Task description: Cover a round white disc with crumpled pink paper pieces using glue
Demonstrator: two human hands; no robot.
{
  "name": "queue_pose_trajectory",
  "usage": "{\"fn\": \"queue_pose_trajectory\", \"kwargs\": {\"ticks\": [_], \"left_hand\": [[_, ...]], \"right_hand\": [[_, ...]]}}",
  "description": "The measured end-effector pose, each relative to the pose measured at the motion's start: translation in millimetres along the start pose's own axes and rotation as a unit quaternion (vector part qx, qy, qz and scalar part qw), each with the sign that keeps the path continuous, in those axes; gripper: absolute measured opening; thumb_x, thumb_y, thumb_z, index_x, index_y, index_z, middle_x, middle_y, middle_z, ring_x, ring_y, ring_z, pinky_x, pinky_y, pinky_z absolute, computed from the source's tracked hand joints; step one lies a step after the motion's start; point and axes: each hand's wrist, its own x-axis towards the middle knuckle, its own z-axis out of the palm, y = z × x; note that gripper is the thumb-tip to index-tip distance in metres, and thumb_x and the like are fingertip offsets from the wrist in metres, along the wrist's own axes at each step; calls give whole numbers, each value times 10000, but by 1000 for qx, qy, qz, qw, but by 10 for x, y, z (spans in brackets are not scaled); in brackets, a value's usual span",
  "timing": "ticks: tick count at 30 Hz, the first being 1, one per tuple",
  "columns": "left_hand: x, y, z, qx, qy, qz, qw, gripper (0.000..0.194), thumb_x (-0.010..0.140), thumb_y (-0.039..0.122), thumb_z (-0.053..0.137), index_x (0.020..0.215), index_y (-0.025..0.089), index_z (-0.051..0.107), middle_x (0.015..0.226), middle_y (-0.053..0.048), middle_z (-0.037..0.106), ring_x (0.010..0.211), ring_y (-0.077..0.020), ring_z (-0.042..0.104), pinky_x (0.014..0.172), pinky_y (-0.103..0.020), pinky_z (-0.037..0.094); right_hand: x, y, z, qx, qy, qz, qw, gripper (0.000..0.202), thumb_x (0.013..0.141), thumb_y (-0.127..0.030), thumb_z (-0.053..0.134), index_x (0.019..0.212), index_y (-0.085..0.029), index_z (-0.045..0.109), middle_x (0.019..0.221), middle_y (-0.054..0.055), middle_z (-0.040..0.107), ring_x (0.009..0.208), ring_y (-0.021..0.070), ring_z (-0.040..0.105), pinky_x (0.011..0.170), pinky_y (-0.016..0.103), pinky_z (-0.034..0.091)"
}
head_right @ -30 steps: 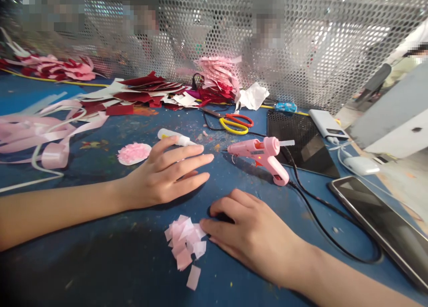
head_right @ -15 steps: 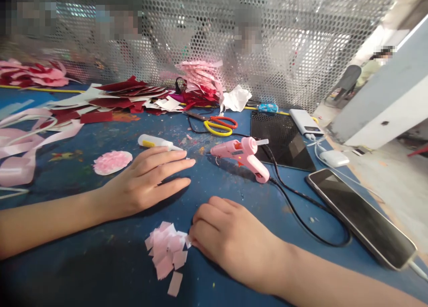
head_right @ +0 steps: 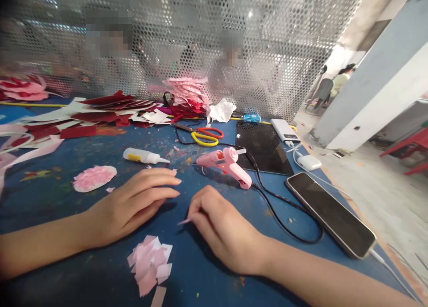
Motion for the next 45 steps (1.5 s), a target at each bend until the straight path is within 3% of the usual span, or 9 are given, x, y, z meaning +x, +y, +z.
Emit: {"fn": "queue_pose_trajectory", "kwargs": {"ticks": [3,6,10,18,21,25,28,36,45], "left_hand": [[27,166,50,-179,-40,-156,971,281,883,153,482,1143,244,535,1146,-49,596,1045,-172,580,896,-295,507],[111,305,141,-376,-26,-286,881,369,875,254,536,1233,284,453,1124,-37,590,1031,-161,593,866,-254,513],[265,357,255,-483,24,-326,812,330,852,272,586,1162,285,473,1025,-2,588,1007,-131,591,861,-214,491],[369,310,295,-491,49,-320,809,195,862,233,575,1022,271,470,823,56,579,791,-58,574,753,-156,463],[344,315,294,-504,46,-330,797,226,846,210,589,999,268,433,789,68,569,732,-50,553,711,-151,458],[341,302,291,-495,46,-348,795,287,820,209,615,995,260,393,776,67,593,706,-58,562,695,-168,460],[345,281,296,-476,35,-363,800,323,809,218,623,1013,255,376,789,54,618,715,-74,577,709,-194,473],[344,317,301,-446,33,-361,819,390,780,207,641,1040,250,354,764,52,613,687,-86,579,700,-219,488],[353,270,315,-437,34,-356,825,419,762,201,654,1045,253,350,758,54,641,672,-87,595,685,-218,484]], "right_hand": [[25,79,-27,129,52,88,986,184,970,-278,324,837,-194,420,748,-15,450,662,91,417,618,226,381],[42,146,-23,232,68,138,960,222,960,-385,348,861,-197,413,649,-48,424,573,81,368,531,221,312],[62,172,-2,277,84,153,945,252,934,-437,397,874,-194,417,612,-59,423,543,74,349,506,221,274],[35,94,56,144,87,147,975,164,953,-317,382,853,-202,446,690,-43,429,601,82,383,537,220,329],[-13,75,34,24,173,73,982,99,928,-213,424,849,-206,482,794,-15,478,695,93,441,619,236,377],[-7,180,-101,-135,415,-74,897,94,854,-130,508,809,-208,481,816,-3,463,763,121,460,683,279,380],[59,313,-185,-179,499,-33,848,202,764,-193,635,837,-222,449,825,-7,454,773,141,471,685,297,390],[122,452,-180,-182,305,132,925,344,772,-303,622,1086,-215,509,966,45,619,827,192,558,718,334,444],[95,307,-232,-161,441,32,882,126,783,-305,608,837,-203,557,808,10,559,699,143,520,640,295,439]]}}
